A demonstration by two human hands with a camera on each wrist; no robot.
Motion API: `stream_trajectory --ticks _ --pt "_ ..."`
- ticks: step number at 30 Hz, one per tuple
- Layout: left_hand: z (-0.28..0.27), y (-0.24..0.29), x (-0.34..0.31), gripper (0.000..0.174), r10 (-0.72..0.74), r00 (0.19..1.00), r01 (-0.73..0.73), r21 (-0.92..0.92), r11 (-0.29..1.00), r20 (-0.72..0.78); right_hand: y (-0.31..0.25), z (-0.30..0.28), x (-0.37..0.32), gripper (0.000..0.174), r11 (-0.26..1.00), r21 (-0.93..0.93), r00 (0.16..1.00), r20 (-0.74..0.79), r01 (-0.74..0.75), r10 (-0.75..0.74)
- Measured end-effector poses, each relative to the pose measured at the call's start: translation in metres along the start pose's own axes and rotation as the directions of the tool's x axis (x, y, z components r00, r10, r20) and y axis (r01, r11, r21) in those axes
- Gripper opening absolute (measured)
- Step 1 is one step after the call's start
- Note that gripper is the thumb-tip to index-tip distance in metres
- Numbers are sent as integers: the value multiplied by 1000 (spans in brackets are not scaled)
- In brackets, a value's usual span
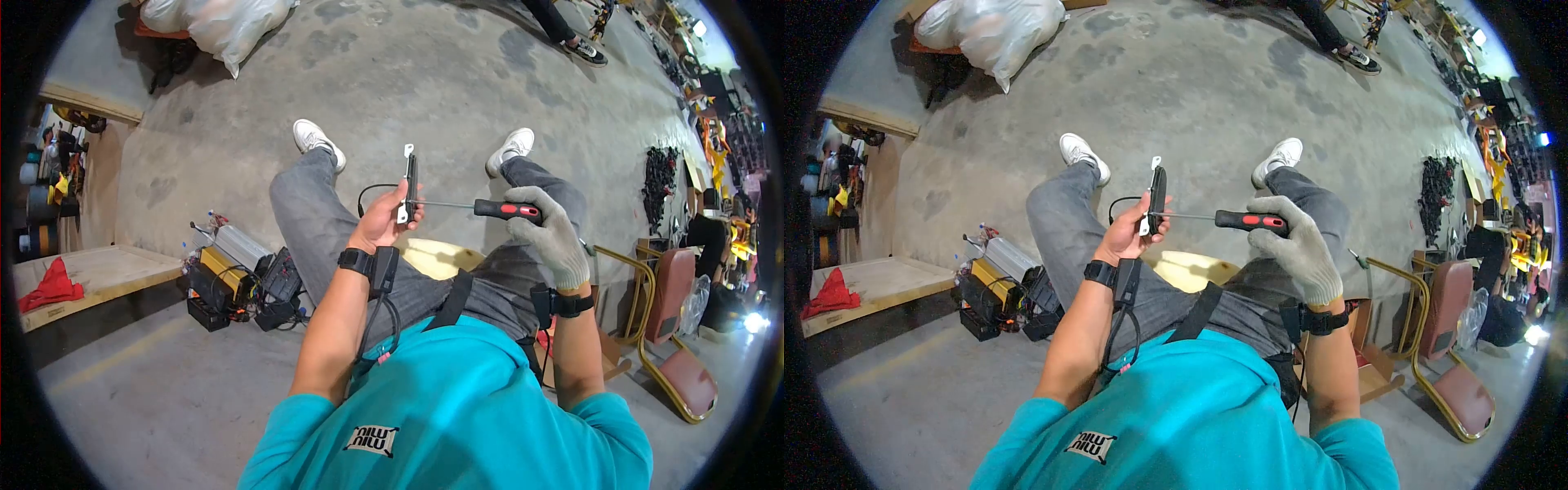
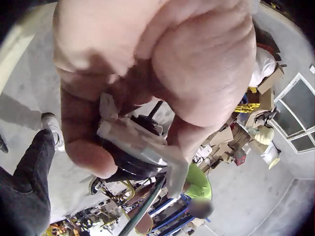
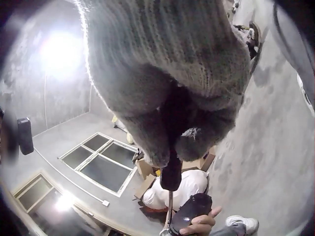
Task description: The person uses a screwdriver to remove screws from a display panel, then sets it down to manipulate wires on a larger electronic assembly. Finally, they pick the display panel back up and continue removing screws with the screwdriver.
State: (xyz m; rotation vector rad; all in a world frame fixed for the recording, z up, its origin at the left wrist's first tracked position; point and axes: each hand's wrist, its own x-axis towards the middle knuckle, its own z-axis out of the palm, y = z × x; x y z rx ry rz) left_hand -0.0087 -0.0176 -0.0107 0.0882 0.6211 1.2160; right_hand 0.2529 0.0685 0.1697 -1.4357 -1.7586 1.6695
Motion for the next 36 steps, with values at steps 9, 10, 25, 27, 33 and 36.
stream_trajectory --ticks 9,10,25,27,33,36 --pt "7 0 -2 50 -37 997 42 85 996 -64 6 1 3 33 993 72 994 -44 -92 96" --pt "8 1 -2 50 -40 997 47 97 994 -72 8 2 3 33 992 79 994 -48 -97 101" --pt "4 0 -2 58 -56 997 62 153 986 -48 34 1 4 42 995 -35 994 -42 97 -98" --pt "3 0 0 58 -58 997 64 147 987 -42 23 -4 4 41 999 29 999 -21 -33 34" --pt "0 -2 1 55 -44 998 50 148 988 -43 29 -1 0 39 999 49 1000 3 2 -2" --pt "-1 1 2 52 -38 999 39 151 988 -8 31 -7 0 39 998 55 999 22 37 -38"
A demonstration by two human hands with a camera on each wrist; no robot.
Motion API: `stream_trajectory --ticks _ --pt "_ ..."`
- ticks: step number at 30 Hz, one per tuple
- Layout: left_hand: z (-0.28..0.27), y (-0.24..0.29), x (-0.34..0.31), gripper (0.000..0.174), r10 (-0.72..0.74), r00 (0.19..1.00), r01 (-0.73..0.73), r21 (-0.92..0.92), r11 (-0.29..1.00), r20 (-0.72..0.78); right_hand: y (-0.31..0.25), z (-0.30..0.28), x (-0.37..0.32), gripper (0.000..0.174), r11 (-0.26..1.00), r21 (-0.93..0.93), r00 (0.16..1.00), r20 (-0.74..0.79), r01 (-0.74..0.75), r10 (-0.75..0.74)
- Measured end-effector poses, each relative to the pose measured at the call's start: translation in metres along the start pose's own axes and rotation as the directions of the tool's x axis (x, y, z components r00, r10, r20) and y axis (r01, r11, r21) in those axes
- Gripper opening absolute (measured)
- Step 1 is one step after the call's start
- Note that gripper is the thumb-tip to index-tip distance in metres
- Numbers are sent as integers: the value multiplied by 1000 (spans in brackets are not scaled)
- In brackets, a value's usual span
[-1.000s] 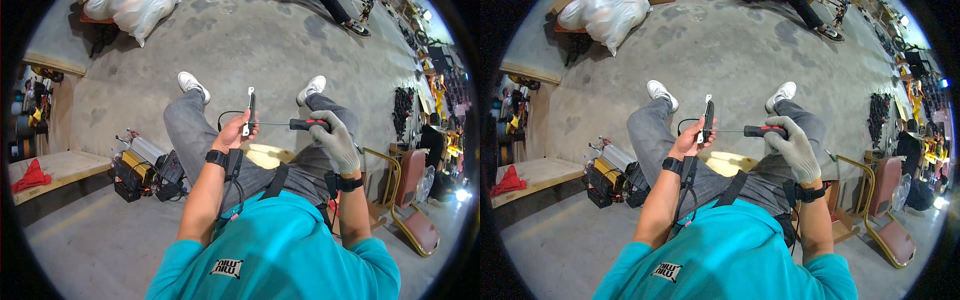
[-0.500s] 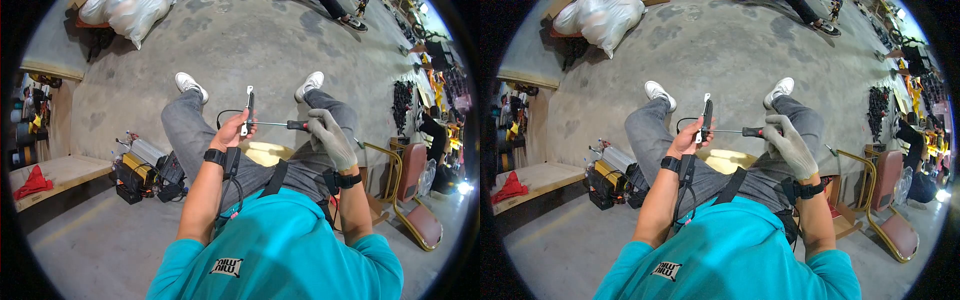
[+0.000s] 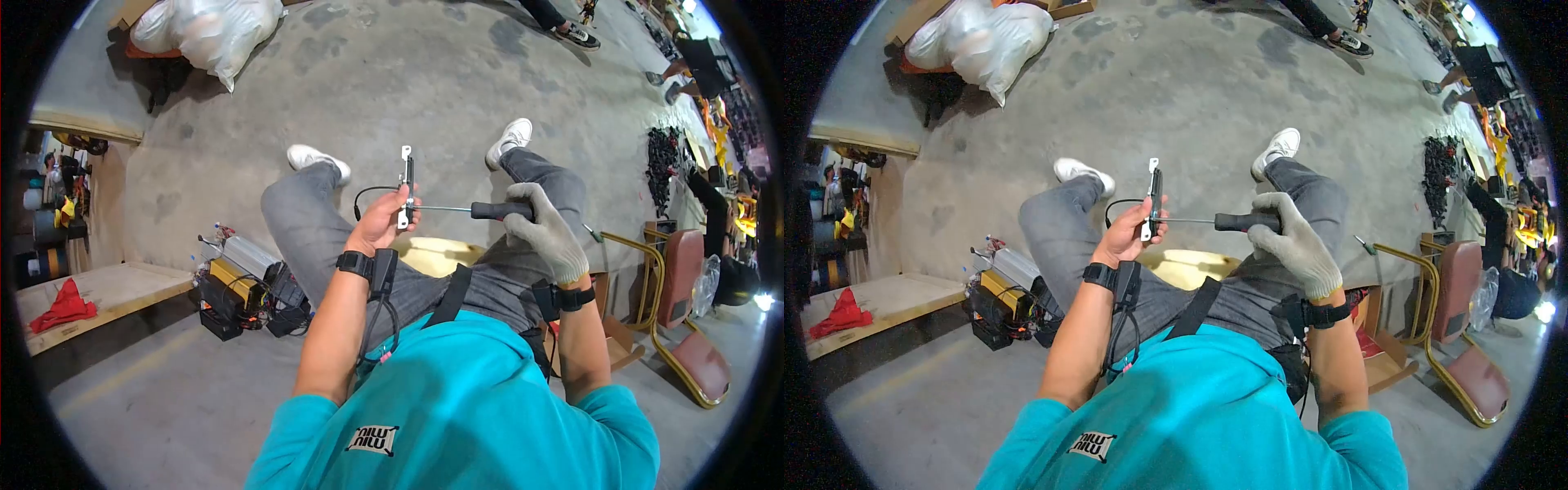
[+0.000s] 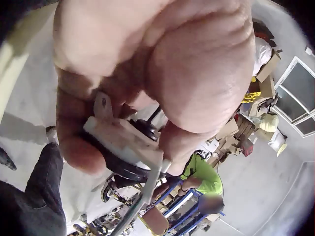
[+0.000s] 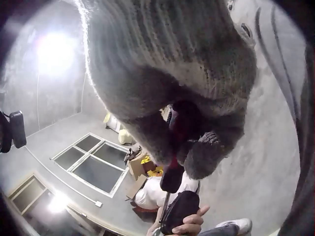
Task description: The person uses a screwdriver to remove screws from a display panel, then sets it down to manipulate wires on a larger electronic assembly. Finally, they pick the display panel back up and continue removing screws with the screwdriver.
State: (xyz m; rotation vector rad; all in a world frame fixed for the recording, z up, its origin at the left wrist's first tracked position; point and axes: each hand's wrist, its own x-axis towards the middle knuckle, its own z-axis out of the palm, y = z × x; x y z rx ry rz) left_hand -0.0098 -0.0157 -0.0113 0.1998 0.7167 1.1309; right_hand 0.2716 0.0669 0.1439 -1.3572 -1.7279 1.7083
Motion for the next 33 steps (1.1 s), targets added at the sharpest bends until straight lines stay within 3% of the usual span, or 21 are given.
stream_trajectory --ticks 1,5,7,11,13,17,19,20,22,23,25,26,28,29,31,32,33 --pt "2 1 -1 52 -11 1000 12 23 1000 -27 -6 -2 -2 40 992 50 993 29 -116 115" --pt "6 3 -2 45 -8 1000 8 -14 1000 -29 -11 0 -1 43 963 62 964 0 -264 264" --pt "7 2 -3 43 5 999 -5 -14 1000 -39 7 3 1 39 1000 -30 999 -46 -6 5" --pt "0 -2 1 51 -5 999 7 42 999 -38 10 -1 0 40 995 -80 997 -38 65 -68" --pt "-4 -3 4 51 -18 1000 18 32 999 1 -9 0 -1 42 969 105 973 -28 -225 229" --pt "-4 -5 3 42 -15 1000 14 -34 999 -9 3 2 1 41 968 117 973 -35 -224 230" --pt "-3 -5 -1 46 -20 1000 20 -21 1000 -13 19 3 4 40 983 -120 988 -46 140 -146" --pt "-2 -3 -1 50 -23 1000 23 -6 1000 -15 21 -1 5 40 982 -122 987 -45 147 -153" --pt "-8 -7 -1 50 -15 1000 15 -12 1000 10 0 0 0 42 997 15 997 18 -79 79" --pt "-11 -7 3 51 -5 999 6 -19 1000 39 -8 0 2 42 997 13 997 13 -71 71" --pt "-6 -5 2 50 -8 1000 8 -12 1000 4 -17 2 2 43 957 78 959 -17 -279 282" --pt "-4 -4 0 50 -8 999 8 -3 1000 -33 -10 2 2 43 957 77 960 -18 -279 281" --pt "-5 -5 1 50 1 1000 -1 0 1000 -28 12 2 5 39 998 -35 998 -35 -52 51" --pt "-6 -6 1 50 1 1000 -1 -9 1000 -25 16 1 6 39 998 -37 998 -34 -51 49" --pt "-9 -6 2 50 5 1000 -5 -17 1000 -21 17 2 8 39 981 -136 989 -29 137 -142" --pt "-10 -5 4 50 12 1000 -12 -18 1000 3 13 0 11 39 980 -138 988 -28 144 -149" --pt "-11 -7 5 50 14 1000 -13 -24 1000 26 0 -1 10 39 998 -60 1000 -13 -14 13"
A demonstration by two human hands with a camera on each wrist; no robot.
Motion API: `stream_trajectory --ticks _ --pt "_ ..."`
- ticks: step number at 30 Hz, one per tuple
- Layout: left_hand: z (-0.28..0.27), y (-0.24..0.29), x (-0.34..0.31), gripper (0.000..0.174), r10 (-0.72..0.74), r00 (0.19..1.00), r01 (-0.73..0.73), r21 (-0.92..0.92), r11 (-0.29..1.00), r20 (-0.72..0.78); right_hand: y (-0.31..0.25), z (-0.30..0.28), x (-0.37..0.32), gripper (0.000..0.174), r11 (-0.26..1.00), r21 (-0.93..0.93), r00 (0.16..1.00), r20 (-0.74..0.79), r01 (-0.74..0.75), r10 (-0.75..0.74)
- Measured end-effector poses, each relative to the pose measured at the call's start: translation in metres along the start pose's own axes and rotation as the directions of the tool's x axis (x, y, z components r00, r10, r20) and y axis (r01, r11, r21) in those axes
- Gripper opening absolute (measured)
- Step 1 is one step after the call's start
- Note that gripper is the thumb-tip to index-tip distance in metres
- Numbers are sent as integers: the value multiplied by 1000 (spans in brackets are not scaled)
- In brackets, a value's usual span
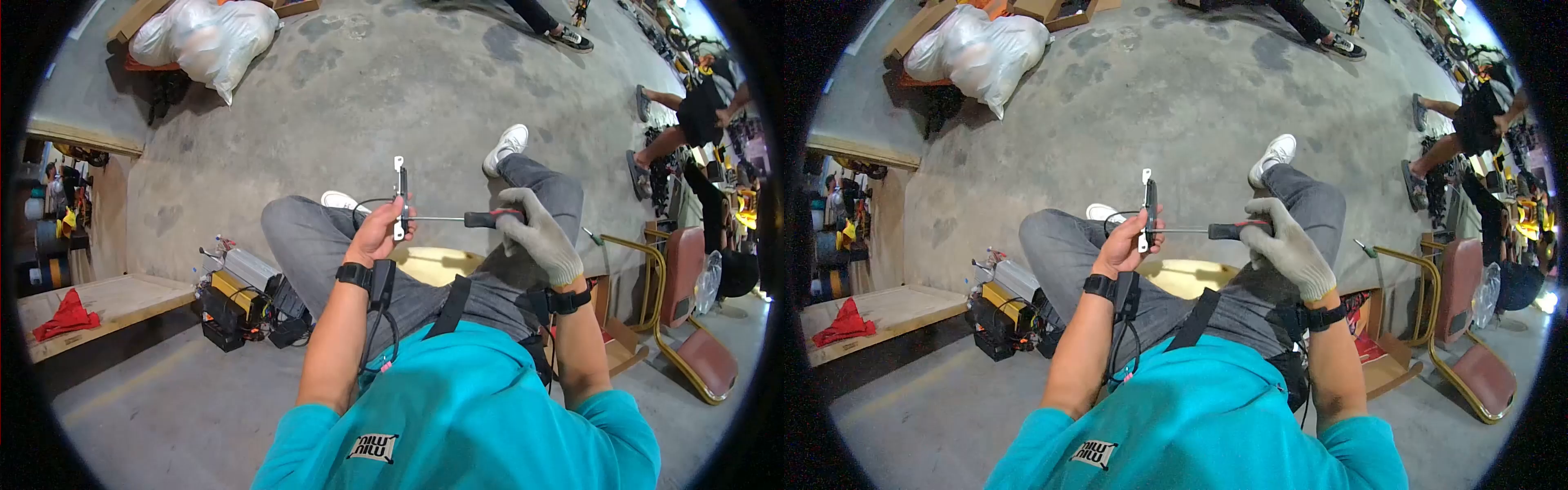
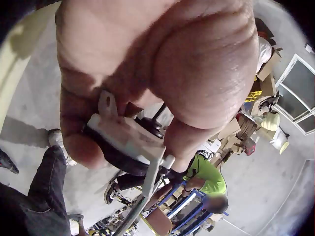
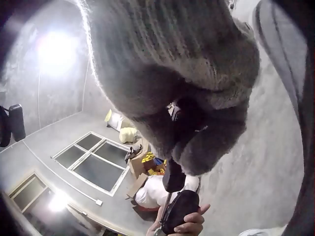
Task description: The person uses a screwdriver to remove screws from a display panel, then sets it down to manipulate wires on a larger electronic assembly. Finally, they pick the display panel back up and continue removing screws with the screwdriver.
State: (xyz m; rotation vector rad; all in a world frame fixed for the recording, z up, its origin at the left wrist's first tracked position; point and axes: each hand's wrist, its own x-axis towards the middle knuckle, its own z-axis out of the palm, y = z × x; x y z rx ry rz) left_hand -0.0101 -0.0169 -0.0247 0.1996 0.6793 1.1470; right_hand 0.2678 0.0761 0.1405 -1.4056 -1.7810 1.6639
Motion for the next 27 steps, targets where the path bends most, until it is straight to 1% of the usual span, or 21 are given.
stream_trajectory --ticks 1,2,3,4,5,6,7,8,10,11,13,14,16,19,21,22,24,25,26,27 --pt "1 -6 -5 50 -13 1000 13 -9 1000 -4 -8 0 -7 40 981 76 984 38 -178 175" --pt "1 -5 -5 50 -24 999 24 0 1000 -28 -12 1 -8 40 981 75 984 36 -178 176" --pt "1 0 0 50 -23 999 24 17 1000 -45 -19 0 -6 39 970 73 972 24 -234 233" --pt "1 0 0 50 5 1000 -5 26 1000 5 -21 1 -5 39 953 74 956 17 -294 293" --pt "0 0 0 50 10 1000 -10 26 1000 4 -18 3 -4 39 954 72 957 19 -290 290" --pt "1 0 -1 50 4 1000 -4 10 1000 -19 -10 4 -4 37 984 80 987 10 -159 159" --pt "2 -1 -2 50 -1 999 1 -7 1000 -43 -2 4 -4 35 996 86 1000 1 -26 26" --pt "1 -1 -1 51 -3 1000 2 -38 999 -19 5 2 -3 35 996 85 1000 1 -22 22" --pt "-1 -1 0 51 1 1000 -2 -27 1000 -16 10 -1 0 33 1000 -4 999 40 10 -10" --pt "-2 -2 0 51 0 1000 0 -22 1000 -16 10 -2 0 33 1000 -3 999 38 12 -11" --pt "-1 0 -1 51 0 1000 0 -27 1000 -7 1 0 -4 32 995 64 995 60 -79 75" --pt "0 1 -3 51 1 1000 -1 -23 1000 -7 -2 -1 -6 32 995 64 995 60 -81 77" --pt "0 1 -1 51 2 1000 -2 -17 1000 -2 -7 -3 -6 31 985 65 983 103 -161 154" --pt "2 1 -1 51 5 1000 -5 -24 1000 15 -3 -4 -4 30 988 48 985 94 -148 143" --pt "3 0 -1 43 26 1000 -26 11 1000 -3 -6 -2 -4 30 986 45 984 91 -159 154" --pt "3 0 -1 43 25 1000 -25 11 1000 -3 -7 -1 -4 31 985 42 983 87 -165 161" --pt "4 0 1 33 50 987 -36 93 995 -154 -6 0 -4 31 985 35 982 97 -168 163" --pt "4 -1 2 33 51 987 -36 94 995 -154 -4 1 -4 32 985 29 980 108 -170 166" --pt "4 -2 3 30 51 976 -42 44 998 -212 -3 1 -4 32 985 30 980 110 -170 166" --pt "5 -2 4 27 49 961 -52 -6 999 -271 -2 1 -3 31 984 76 985 81 -159 153"
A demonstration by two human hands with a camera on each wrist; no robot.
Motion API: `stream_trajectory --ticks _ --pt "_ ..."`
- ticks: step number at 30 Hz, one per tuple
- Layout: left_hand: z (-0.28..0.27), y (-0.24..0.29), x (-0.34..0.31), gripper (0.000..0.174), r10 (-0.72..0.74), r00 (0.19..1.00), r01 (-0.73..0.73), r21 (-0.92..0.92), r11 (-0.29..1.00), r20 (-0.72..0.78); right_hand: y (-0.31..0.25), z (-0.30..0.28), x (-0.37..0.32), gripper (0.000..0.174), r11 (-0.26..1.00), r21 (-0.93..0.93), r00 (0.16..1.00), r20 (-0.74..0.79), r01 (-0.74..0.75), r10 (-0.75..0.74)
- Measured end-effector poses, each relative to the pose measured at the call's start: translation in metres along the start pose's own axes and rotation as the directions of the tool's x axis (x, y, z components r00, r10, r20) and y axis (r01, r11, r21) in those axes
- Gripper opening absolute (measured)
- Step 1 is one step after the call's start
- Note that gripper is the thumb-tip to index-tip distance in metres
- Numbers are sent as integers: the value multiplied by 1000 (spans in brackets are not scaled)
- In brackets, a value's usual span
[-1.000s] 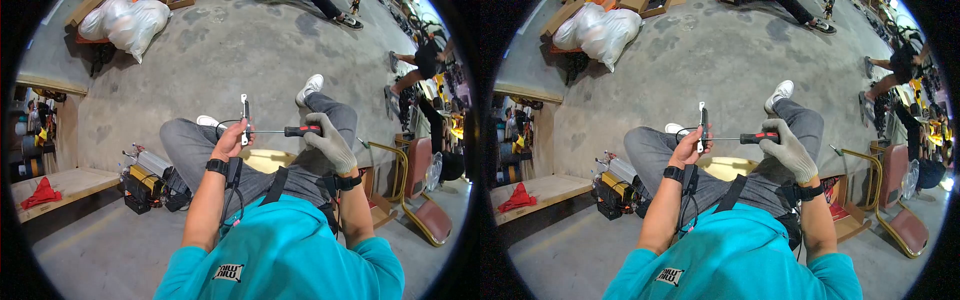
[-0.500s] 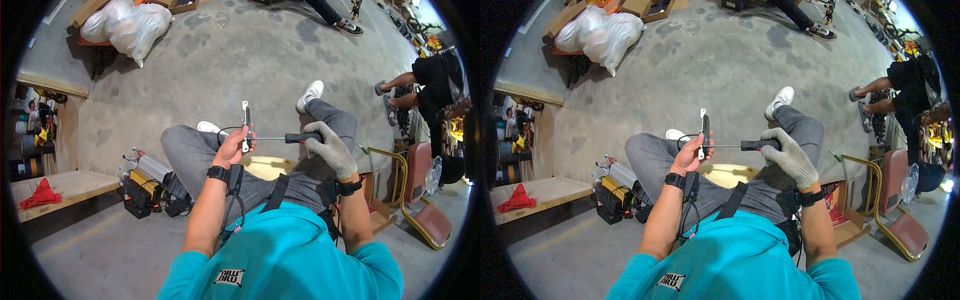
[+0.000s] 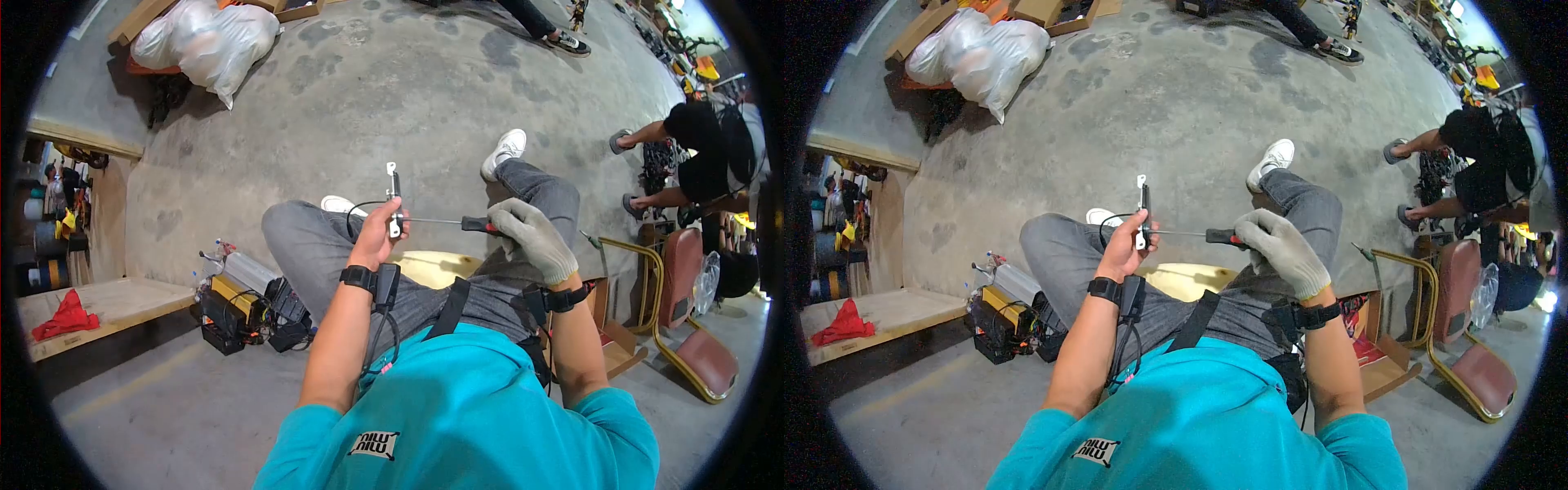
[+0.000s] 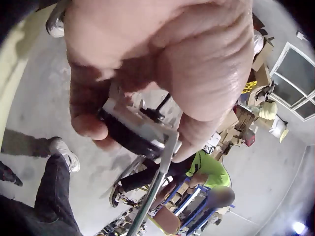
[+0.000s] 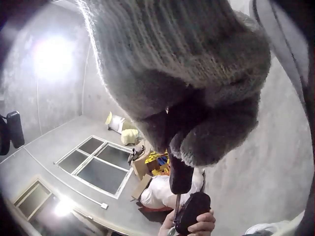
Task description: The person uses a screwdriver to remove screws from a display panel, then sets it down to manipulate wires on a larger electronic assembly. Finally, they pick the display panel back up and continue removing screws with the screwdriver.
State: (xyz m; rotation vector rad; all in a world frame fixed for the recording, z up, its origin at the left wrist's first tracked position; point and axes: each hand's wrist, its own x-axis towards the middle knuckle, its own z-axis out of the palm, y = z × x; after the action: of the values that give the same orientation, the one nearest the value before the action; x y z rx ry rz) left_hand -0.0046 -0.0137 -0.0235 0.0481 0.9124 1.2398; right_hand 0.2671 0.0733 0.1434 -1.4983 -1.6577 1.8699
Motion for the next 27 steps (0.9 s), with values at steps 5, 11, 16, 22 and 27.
stream_trajectory --ticks 5,11,16,22,27 --pt "-7 7 2 44 100 987 -70 -219 973 128 11 -7 11 27 934 357 994 -105 5 34" --pt "7 13 -7 58 154 949 -69 -298 952 274 19 -10 11 30 867 497 993 -85 -30 83" --pt "3 14 -6 63 170 948 -68 -347 935 271 27 -8 16 33 840 543 993 -91 -14 75" --pt "4 14 -6 62 185 917 -29 -403 915 354 33 -12 19 35 804 590 991 -48 -73 125" --pt "13 12 -11 45 184 960 -128 -255 959 210 29 -2 21 36 762 642 992 -25 -76 120"
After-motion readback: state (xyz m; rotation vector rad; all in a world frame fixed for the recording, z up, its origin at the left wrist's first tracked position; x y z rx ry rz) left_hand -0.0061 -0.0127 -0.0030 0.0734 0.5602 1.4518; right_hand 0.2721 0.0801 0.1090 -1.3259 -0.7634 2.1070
